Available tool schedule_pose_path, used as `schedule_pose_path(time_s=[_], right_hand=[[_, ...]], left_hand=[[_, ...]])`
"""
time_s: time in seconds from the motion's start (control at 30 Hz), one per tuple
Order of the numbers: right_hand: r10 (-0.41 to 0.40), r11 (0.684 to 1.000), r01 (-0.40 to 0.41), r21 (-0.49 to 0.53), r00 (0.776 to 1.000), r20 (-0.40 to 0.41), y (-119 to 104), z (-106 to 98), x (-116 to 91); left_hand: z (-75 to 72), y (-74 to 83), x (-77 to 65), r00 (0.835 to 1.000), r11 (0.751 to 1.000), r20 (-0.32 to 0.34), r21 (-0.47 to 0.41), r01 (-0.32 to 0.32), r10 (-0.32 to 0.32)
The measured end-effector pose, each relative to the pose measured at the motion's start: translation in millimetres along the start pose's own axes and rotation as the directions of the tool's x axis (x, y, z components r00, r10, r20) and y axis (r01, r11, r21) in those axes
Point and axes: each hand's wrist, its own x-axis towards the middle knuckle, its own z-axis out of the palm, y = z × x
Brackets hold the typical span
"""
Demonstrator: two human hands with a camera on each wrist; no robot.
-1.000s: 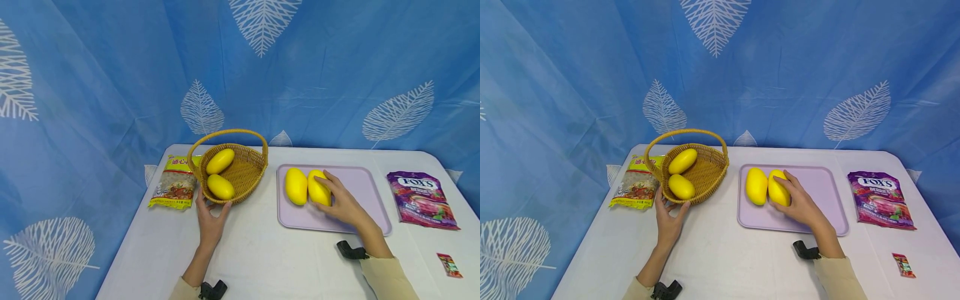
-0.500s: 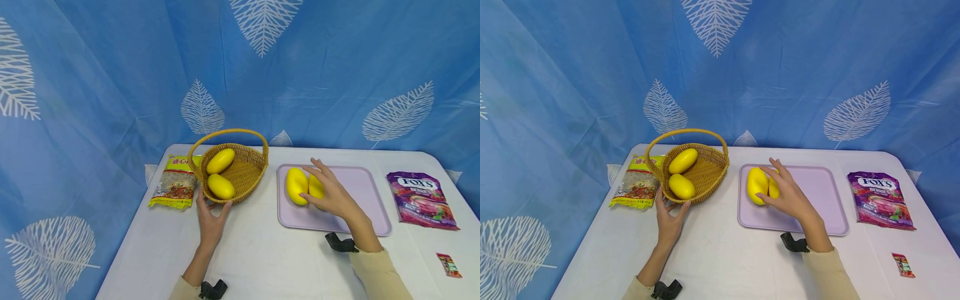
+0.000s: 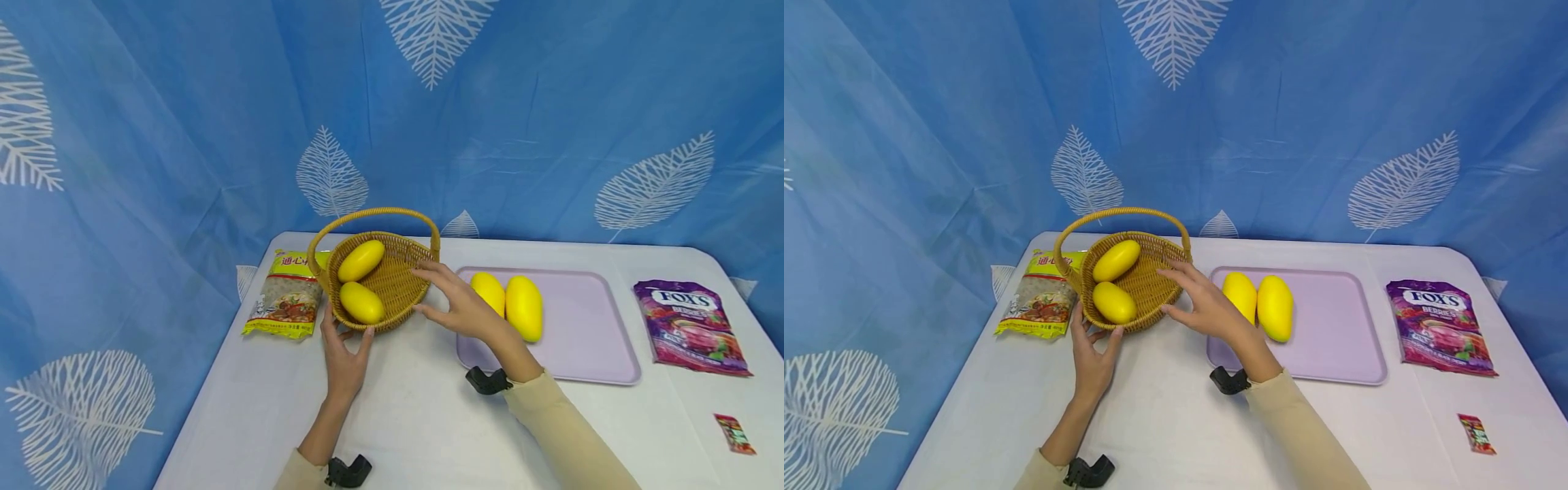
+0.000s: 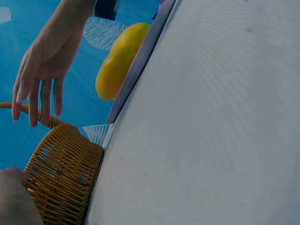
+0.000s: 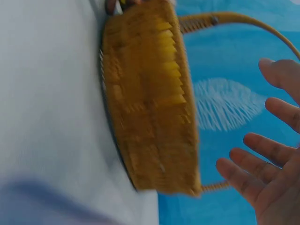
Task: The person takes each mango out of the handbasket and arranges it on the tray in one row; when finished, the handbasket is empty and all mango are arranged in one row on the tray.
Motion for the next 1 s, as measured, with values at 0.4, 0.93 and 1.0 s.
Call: schedule_pose_path(time_s=[0.4, 0.93, 1.0], right_hand=[[0.015, 1.0, -0.014, -0.005, 0.995, 0.101, -7, 26, 24], [0.011, 1.0, -0.019, 0.024, 0.96, 0.28, -7, 60, 67], [0.008, 1.0, -0.015, 0.021, 0.959, 0.284, -7, 62, 71]], left_hand=[[-8.1, 45.3, 0.1, 0.999, 0.998, 0.03, -0.045, -0.035, 0.037], [-8.7, 38.2, -0.5, 1.0, 0.997, 0.021, -0.07, -0.015, 0.016], [-8.7, 38.9, -0.3, 1.0, 0.998, 0.018, -0.065, -0.017, 0.018]])
